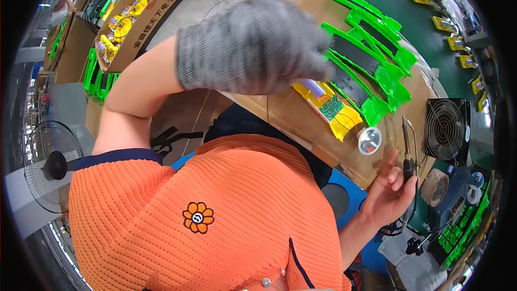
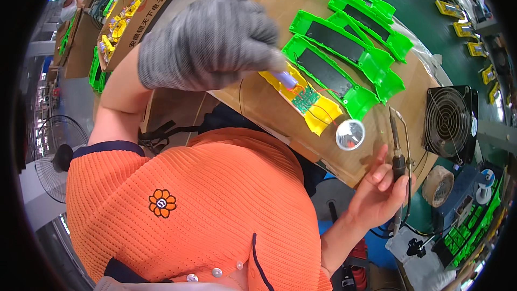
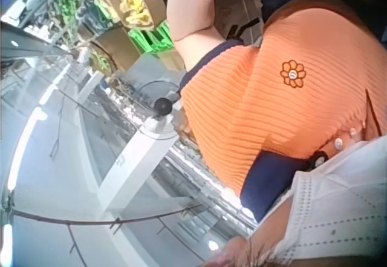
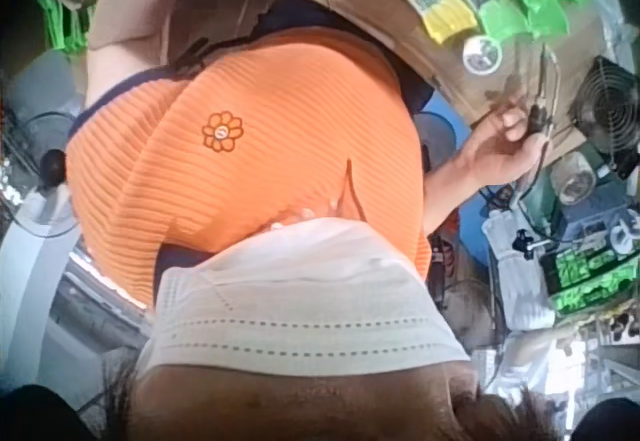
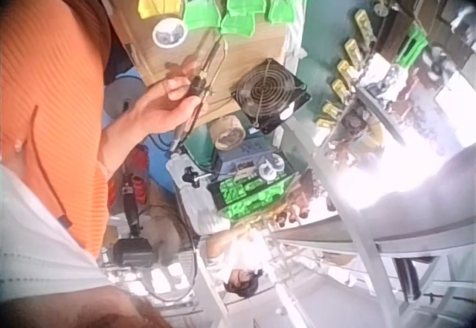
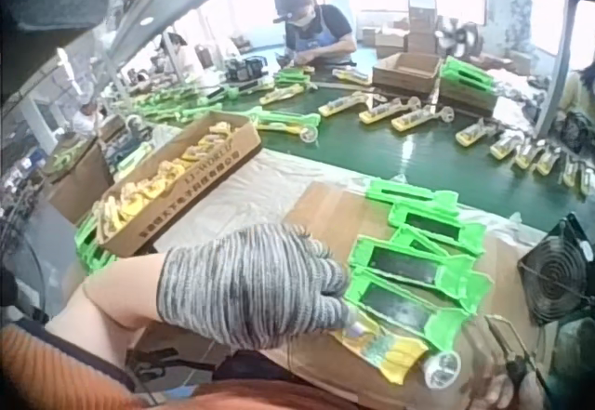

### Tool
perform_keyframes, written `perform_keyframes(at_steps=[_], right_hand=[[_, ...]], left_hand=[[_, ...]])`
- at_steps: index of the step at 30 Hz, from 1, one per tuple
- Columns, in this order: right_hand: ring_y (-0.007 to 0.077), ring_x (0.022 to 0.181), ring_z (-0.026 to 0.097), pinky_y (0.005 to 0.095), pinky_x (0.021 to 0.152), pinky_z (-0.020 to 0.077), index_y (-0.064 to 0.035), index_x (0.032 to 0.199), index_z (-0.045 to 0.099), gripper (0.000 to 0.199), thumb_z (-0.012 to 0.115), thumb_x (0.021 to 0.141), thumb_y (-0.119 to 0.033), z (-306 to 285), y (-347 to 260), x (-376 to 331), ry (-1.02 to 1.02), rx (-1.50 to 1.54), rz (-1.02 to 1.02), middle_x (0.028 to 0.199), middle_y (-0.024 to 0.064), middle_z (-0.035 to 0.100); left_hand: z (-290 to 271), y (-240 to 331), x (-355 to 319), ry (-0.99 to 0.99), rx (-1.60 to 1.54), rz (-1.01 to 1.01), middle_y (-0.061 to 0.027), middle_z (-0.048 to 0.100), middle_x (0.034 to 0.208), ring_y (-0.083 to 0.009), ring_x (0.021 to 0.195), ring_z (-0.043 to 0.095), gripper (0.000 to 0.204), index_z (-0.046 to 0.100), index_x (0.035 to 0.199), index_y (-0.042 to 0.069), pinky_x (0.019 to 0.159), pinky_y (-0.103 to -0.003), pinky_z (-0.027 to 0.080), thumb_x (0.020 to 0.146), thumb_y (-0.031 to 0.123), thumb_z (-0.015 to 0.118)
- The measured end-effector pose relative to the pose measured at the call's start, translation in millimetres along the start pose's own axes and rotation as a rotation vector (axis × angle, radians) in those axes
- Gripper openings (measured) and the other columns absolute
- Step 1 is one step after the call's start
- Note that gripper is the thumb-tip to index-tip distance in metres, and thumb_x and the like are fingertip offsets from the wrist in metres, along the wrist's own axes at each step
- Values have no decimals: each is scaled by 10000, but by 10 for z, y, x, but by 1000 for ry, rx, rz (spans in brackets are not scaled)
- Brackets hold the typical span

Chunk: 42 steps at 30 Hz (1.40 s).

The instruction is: Soldering wires onto electronic components in a factory assembly line.

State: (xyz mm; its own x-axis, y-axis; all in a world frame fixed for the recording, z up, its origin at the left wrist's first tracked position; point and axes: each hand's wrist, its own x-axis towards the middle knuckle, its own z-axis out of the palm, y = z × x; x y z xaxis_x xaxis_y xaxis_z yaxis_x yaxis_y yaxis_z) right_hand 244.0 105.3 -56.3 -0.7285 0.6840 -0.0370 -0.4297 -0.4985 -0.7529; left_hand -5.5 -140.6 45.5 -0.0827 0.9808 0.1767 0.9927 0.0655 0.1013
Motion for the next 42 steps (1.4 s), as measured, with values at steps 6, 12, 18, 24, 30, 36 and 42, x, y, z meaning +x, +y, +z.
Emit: perform_keyframes(at_steps=[6,12,18,24,30,36,42], right_hand=[[174,622,511,528,1163,263,-80,955,454,67,475,983,-138,67,-88,-148,-118,-14,37,583,16,408],[171,445,517,593,1137,268,-60,914,430,186,575,908,-177,208,14,-166,-155,-309,-14,483,2,397],[175,458,527,621,1141,240,-51,976,430,216,593,888,-163,326,117,-174,-193,-313,33,514,13,437],[165,446,516,594,1155,235,-51,955,415,231,605,874,-155,372,99,-190,-141,-415,96,522,17,444],[162,465,545,566,1169,229,-53,936,396,266,639,862,-131,392,115,-206,-148,-455,137,544,32,482],[168,509,578,537,1122,301,-41,946,401,266,646,859,-93,397,147,-203,-191,-496,133,601,79,548],[149,518,528,337,630,534,-21,959,435,215,625,870,-72,427,112,-253,-165,-542,130,688,107,557]], left_hand=[[301,30,-449,-290,199,-1,-17,616,892,-219,821,597,250,653,1059,185,709,-376,462,814,187,602],[570,-17,-246,199,-207,31,-23,634,916,-234,845,605,291,668,1071,191,716,-400,473,784,176,713],[654,16,34,84,-414,-14,-60,633,813,-277,761,629,169,690,997,197,679,-378,502,830,196,708],[626,47,146,-23,-453,-44,-69,632,821,-300,769,631,91,697,897,149,686,-404,511,813,183,704],[622,73,195,-35,-407,-14,-78,627,817,-296,767,636,80,698,876,144,689,-409,516,810,187,690],[628,87,213,-66,-333,-8,-83,623,800,-295,761,643,90,695,863,125,693,-410,518,812,198,681],[625,91,228,-55,-323,-11,-93,618,796,-294,762,643,95,692,865,119,697,-411,518,811,197,680]])
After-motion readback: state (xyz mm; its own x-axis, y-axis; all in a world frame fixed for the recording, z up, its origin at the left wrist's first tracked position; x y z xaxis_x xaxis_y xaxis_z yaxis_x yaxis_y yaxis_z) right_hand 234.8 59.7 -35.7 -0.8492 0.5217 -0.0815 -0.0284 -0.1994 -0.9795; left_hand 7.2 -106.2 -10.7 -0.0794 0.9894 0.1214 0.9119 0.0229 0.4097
